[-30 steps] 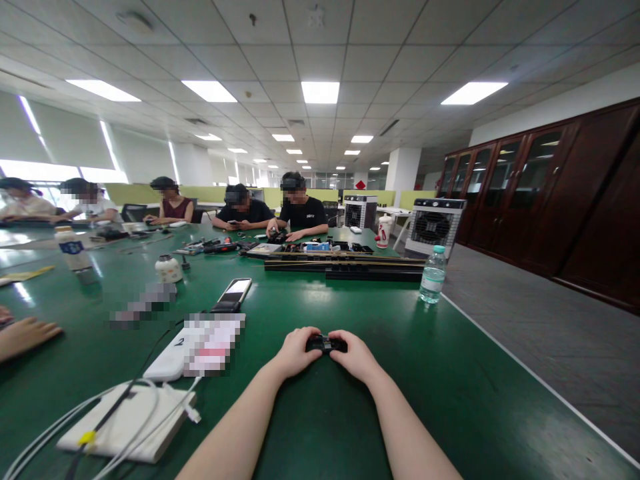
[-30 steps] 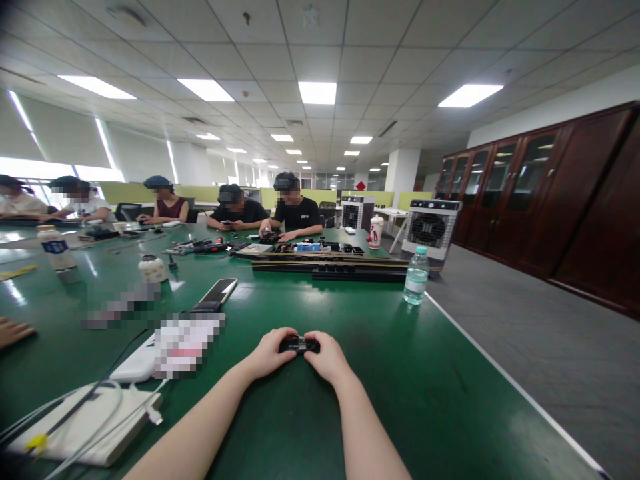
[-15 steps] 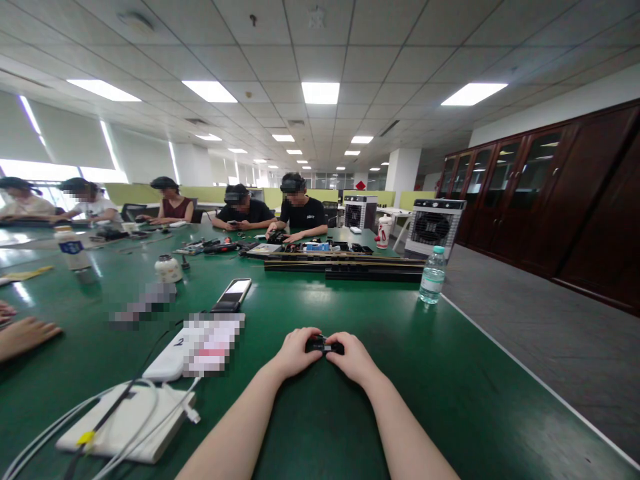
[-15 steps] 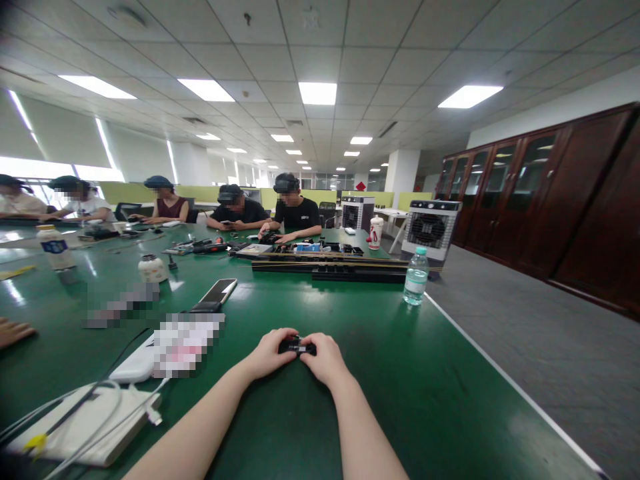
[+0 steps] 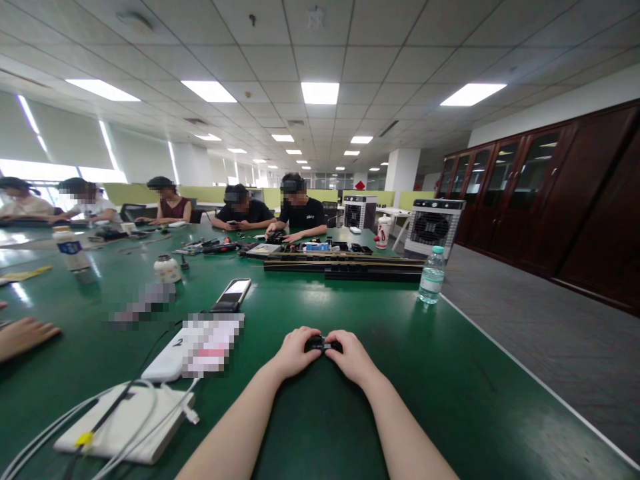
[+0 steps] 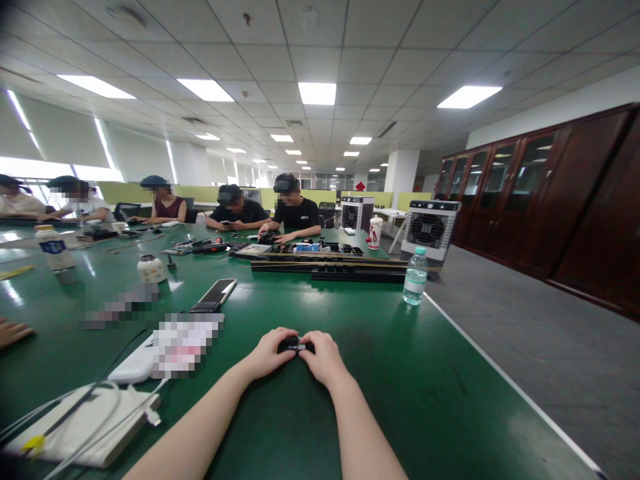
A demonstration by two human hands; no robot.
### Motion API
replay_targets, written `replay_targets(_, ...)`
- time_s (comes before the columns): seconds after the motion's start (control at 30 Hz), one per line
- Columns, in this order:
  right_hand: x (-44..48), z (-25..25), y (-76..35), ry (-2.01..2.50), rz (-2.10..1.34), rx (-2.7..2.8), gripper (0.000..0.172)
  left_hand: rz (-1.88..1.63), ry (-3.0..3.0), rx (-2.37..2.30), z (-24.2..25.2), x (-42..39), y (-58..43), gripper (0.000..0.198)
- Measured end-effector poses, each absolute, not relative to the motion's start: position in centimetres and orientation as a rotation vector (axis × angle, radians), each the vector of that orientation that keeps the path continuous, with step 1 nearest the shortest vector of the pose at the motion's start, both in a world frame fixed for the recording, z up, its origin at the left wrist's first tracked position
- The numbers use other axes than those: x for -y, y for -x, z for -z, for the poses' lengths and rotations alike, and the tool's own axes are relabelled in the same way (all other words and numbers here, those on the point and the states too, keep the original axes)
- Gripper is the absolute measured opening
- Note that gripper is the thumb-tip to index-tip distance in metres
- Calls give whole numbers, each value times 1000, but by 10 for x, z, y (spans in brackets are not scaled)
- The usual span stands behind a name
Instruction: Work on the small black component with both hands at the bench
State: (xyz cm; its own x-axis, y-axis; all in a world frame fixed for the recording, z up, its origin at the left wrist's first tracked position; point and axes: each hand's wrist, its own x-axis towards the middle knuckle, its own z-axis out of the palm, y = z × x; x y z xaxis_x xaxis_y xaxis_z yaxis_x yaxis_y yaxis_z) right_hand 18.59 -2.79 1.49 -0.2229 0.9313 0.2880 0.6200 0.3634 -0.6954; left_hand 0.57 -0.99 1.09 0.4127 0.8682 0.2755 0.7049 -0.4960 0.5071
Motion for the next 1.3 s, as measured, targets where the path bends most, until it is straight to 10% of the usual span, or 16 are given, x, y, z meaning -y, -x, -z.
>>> replay_targets(1.3, 22, -26, -193, 1380, -1150, 925, 31, -688, -2348, -1395, -13, 12, -5, 40)
